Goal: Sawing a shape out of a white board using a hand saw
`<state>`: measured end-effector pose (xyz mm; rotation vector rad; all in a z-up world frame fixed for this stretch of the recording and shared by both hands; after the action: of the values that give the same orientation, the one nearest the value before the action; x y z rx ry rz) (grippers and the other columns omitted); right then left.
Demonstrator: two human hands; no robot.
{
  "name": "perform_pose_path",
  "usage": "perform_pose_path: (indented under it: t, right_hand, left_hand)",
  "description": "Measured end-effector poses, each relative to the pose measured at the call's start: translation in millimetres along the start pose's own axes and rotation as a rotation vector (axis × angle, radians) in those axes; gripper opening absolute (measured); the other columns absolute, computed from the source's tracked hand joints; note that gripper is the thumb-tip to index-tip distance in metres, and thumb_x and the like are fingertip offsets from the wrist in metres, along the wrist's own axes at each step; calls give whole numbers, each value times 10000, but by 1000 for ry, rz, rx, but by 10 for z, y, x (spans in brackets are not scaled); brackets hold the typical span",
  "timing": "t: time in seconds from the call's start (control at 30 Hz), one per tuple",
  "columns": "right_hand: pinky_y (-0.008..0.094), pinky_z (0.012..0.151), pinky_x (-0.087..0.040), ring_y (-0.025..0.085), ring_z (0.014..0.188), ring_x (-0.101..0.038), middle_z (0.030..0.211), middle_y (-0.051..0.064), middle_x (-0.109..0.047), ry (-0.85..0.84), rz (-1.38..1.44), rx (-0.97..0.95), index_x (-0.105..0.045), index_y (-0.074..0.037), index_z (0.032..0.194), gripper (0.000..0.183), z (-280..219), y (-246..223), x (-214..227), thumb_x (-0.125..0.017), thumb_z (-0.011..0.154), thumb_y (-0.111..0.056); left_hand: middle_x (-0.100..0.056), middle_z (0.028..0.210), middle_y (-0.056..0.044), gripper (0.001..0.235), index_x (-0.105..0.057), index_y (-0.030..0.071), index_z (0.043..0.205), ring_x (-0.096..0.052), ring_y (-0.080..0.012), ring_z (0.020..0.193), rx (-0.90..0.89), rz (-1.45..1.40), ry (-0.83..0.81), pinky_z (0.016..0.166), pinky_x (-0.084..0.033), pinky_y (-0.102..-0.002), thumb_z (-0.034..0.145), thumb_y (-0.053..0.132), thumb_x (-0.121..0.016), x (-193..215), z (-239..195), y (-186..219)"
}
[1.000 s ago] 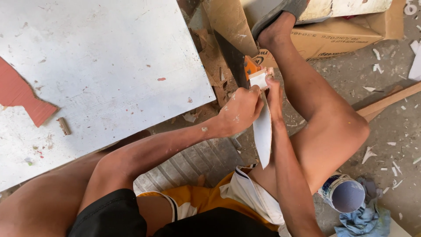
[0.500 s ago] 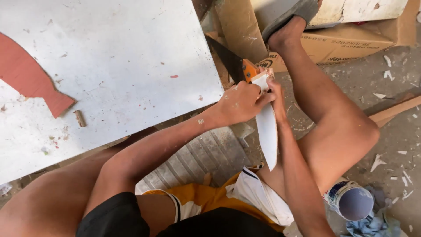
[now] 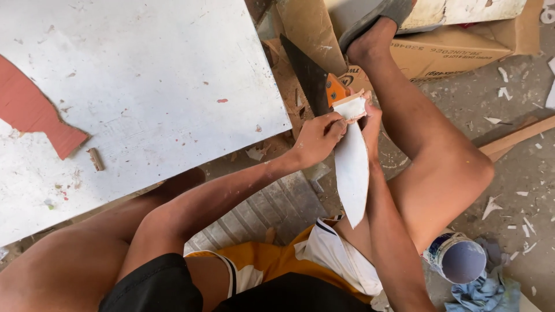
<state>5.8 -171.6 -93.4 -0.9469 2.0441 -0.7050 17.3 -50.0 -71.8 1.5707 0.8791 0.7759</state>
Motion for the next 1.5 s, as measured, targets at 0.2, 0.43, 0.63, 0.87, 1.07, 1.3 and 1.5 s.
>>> perform_pose_path:
  t: [0.2, 0.43, 0.63, 0.87, 1.07, 1.3, 1.5]
  right_hand:
    - [307, 1039, -436, 160, 1077, -579, 1309, 88, -637, -126, -24, 57, -514, -177, 1530, 624, 86, 79, 86, -445, 1024, -535]
    - [414, 729, -461, 287, 756, -588, 981, 192, -627, -72, 38, 25, -561, -206, 1507, 737, 173, 186, 118, -485, 910, -631]
    - [497, 407, -502, 395, 415, -585, 626, 248, -596, 8, 57, 30, -582, -233, 1504, 877, 318, 111, 356, -497, 807, -759]
    - [393, 565, -472, 335, 544, -576, 736, 188, -578, -109, 244, -2, -528, -394, 1541, 813, 92, -263, 218, -523, 828, -785]
    - [242, 583, -455, 93, 588, -600, 769, 32, -625, 3, -239, 386, -461, -173, 1610, 734, 622, -73, 796, -366, 1038, -623]
    - [334, 484, -517, 257, 467, -595, 632, 153, -568, 26, -89, 440, -434, -214, 1580, 885, -354, -372, -218, -224, 937, -785]
    - [380, 1071, -497, 172, 1094, -609, 1267, 143, -655, 315, -480, 806, -549, -186, 1462, 384, -432, -538, -38, -527, 1135, -387]
  left_hand:
    - [-627, 596, -97, 293, -581, 142, 704, -676, -174, 611, 185, -126, 63, 521, -578, -332, 960, 257, -499, -33, 82, -104]
    - [-576, 557, -127, 290, -532, 125, 624, -699, -196, 560, 297, -343, 126, 487, -600, -328, 895, 228, -517, -31, 94, -206]
    - [-507, 655, -74, 347, -628, -59, 786, -564, -93, 583, 329, -414, 36, 528, -470, -169, 962, 181, -450, 107, 22, 602]
    - [-636, 545, -90, 406, -626, 106, 620, -676, -261, 495, -184, 511, -323, 539, -592, -381, 955, 309, -517, -109, -186, 836]
    - [-697, 1001, -280, 811, -594, -57, 1236, -745, -468, 908, -33, 828, -153, 669, -614, -522, 960, 684, -418, 39, -258, 1004]
    - [-391, 1246, -162, 1134, -81, -24, 1530, -471, -364, 1248, 284, -311, -197, 1120, -372, -457, 795, 454, -800, -118, -514, 747]
    - [-605, 1058, -149, 1048, -174, 120, 1556, -700, -243, 812, 484, -259, -401, 675, -658, -367, 764, 389, -805, 155, -414, 645]
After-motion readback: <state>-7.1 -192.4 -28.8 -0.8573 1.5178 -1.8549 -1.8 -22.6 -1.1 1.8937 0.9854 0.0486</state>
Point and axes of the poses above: each hand's wrist, its own z-axis towards the middle knuckle, its own x-axis out of the back of the hand, y = z × x, the point moved 6 cm from there along z, towards the middle knuckle
